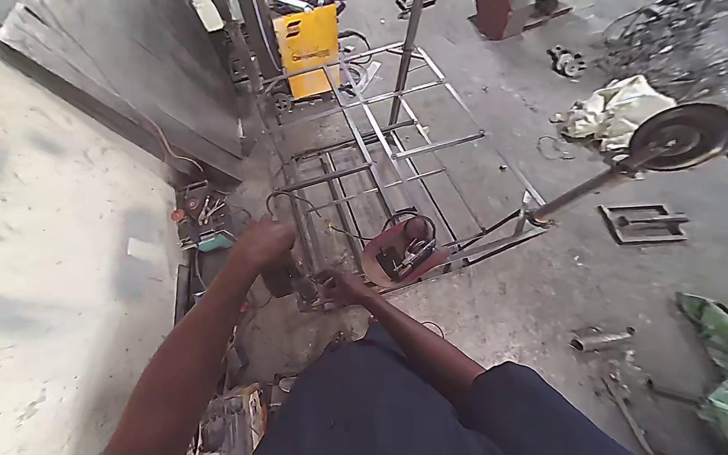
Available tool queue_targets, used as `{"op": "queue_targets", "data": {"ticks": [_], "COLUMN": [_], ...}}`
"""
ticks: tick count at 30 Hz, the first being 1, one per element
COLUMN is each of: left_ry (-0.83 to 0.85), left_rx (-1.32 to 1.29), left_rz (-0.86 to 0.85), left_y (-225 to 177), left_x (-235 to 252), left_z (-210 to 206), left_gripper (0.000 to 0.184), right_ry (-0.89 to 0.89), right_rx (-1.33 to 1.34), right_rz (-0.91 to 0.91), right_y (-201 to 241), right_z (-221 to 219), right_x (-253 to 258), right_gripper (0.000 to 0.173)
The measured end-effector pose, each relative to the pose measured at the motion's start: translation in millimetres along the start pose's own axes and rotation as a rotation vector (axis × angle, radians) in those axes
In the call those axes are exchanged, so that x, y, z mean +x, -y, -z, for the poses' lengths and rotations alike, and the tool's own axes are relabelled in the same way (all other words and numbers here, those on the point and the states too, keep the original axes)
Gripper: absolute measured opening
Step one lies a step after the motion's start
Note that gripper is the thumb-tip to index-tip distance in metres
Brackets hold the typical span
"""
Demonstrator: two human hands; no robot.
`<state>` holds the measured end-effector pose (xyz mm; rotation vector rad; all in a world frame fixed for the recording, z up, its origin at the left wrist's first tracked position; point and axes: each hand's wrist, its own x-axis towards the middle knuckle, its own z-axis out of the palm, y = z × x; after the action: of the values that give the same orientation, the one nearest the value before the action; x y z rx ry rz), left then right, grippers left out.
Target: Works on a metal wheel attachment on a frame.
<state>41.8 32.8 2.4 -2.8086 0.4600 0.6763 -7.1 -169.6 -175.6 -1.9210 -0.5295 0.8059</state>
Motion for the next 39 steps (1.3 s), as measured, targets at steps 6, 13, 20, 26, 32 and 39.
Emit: {"op": "queue_targets", "data": {"ticks": [6, 13, 20, 26, 32, 39], "left_ry": [-0.022, -0.016, 0.036, 0.032, -0.023, 0.047], "left_rx": [0.043, 0.041, 0.041, -0.039, -0.029, -0.058], "left_rz": [-0.060, -0.033, 0.004, -0.020, -0.036, 0.020], "left_y": [8, 3, 0, 4, 6, -1], "left_x": [12, 4, 2, 2, -1, -1], "left_z": [-14, -5, -2, -4, -5, 4], "left_gripper": [0.029, 0.030, 0.028, 0.020, 0.017, 0.019], "right_ry": [0.002, -0.179, -0.232, 0.093, 0.324, 0.287], "right_rx": [-0.091, -0.186, -0.655, -0.857, -0.895, -0.868], "right_rz": [0.035, -0.105, -0.511, -0.405, -0.356, -0.150], "right_y": [-23, -91, -191, -239, -245, -264], "right_z": [-2, 69, 186, 229, 241, 257], "right_x": [-29, -88, -71, -37, -21, -29], "right_gripper": [0.043, 0.028, 0.036, 0.039, 0.047, 0.054]}}
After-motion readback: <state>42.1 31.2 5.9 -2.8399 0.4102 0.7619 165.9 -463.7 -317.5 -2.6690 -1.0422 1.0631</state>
